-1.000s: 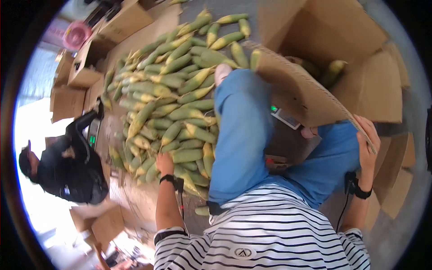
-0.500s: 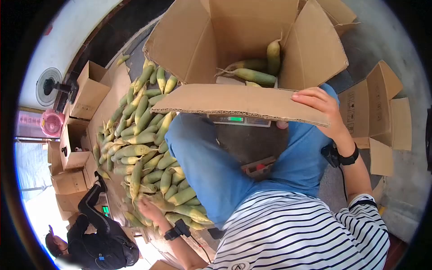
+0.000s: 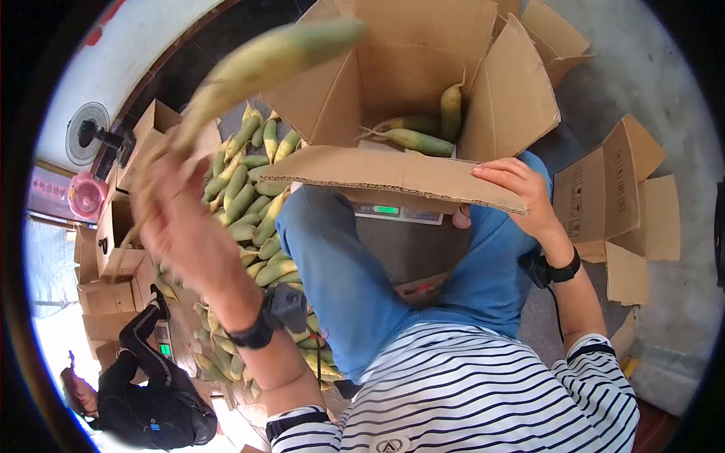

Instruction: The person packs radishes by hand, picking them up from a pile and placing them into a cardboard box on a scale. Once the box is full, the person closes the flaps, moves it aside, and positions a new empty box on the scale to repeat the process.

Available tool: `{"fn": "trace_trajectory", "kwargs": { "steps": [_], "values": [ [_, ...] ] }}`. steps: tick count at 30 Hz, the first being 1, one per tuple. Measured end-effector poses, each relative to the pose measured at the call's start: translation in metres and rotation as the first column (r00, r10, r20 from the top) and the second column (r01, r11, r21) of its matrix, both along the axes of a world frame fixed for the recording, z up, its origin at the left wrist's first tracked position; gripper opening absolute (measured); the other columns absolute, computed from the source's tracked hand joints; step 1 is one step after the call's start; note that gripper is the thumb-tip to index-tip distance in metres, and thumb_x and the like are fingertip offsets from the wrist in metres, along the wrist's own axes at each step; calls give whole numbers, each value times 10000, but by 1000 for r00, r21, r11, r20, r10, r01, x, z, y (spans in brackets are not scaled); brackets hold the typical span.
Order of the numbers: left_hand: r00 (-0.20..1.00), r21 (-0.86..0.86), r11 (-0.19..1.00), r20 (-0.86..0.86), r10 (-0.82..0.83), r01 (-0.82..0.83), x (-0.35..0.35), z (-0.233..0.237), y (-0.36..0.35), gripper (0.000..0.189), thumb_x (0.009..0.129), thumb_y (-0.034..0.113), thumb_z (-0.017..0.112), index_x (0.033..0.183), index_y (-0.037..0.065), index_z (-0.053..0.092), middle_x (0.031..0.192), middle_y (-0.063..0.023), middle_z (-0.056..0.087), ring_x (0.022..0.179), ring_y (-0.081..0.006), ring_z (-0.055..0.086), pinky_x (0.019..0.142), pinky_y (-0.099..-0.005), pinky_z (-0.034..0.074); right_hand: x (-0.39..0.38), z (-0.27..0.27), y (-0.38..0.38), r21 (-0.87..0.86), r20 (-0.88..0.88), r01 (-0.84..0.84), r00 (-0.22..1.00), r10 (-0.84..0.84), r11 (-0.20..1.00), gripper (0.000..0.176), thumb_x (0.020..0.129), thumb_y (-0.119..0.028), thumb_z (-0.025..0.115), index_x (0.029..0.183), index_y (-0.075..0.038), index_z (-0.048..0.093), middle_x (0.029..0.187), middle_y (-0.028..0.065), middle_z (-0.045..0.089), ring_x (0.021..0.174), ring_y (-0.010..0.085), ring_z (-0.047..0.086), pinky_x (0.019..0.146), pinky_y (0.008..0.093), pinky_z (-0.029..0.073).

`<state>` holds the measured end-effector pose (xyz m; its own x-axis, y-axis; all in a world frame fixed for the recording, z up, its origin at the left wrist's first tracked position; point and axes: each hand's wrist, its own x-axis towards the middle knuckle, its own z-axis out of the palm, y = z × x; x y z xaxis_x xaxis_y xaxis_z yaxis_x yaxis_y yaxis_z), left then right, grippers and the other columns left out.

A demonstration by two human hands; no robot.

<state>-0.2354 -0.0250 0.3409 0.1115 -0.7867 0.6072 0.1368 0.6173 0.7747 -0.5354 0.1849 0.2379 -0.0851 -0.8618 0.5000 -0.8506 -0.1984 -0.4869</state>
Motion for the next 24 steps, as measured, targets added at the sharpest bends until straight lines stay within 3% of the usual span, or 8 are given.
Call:
{"fn": "trace_trajectory", "kwargs": {
  "steps": [3,8,10,11,12,14,17,24],
  "values": [
    [981,156,988,189,-42,12,0,-29,2,228,980,147,520,1101,-29,601,1090,-121,631,930,-154,626,808,-271,530,0,1,1,-3,4,-4,1000,4,1000,346,764,-184,681,1097,-90,684,1058,86,675,966,279,633,820,349,493],
    [847,396,872,531,38,-287,96,-151,11,225,969,180,536,1080,3,621,890,-45,634,779,-93,560,703,-239,461,2,2,2,44,3,-1,1000,1,999,332,772,-147,661,1093,-65,677,1070,114,665,981,302,627,840,359,489],
    [594,364,833,803,-55,-415,158,-241,23,295,943,268,564,1025,-2,650,859,-91,660,758,-164,620,679,-308,501,4,-1,0,40,-49,34,998,-32,999,307,789,-76,630,1090,-34,671,1084,136,656,996,296,626,865,351,480],
    [504,396,850,843,-187,-348,176,-266,43,312,923,282,576,1018,-9,642,854,-121,658,756,-189,627,691,-321,500,3,-3,1,46,29,50,998,-52,998,313,787,-33,620,1097,-20,665,1092,138,654,1010,289,623,880,342,472],
    [571,596,743,739,-357,-306,195,-304,66,320,894,281,602,1017,-13,636,909,-167,670,809,-258,645,729,-355,501,2,-3,0,79,24,29,999,-31,996,322,791,3,610,1108,-14,659,1096,142,650,1014,292,619,889,336,467],
    [328,659,656,752,-572,-368,212,-333,110,323,862,253,605,988,-44,596,960,-257,629,925,-419,596,792,-466,471,4,-3,2,106,59,-9,998,3,994,308,816,10,596,1119,-9,653,1118,137,642,1024,272,613,896,326,459],
    [303,651,535,742,-597,-538,233,-370,153,425,816,315,674,1069,-21,613,1017,-235,654,948,-414,609,793,-445,490,2,-1,3,161,82,45,995,-59,986,304,848,12,577,1144,-8,641,1139,130,632,1051,249,600,919,317,444],
    [312,328,530,942,-122,-782,300,-458,164,389,798,242,686,980,-75,552,879,-269,628,815,-443,604,749,-472,485,1,-2,5,186,110,37,992,-58,982,320,872,-5,562,1189,16,609,1191,132,615,1121,240,568,972,319,412]
  ]
}}
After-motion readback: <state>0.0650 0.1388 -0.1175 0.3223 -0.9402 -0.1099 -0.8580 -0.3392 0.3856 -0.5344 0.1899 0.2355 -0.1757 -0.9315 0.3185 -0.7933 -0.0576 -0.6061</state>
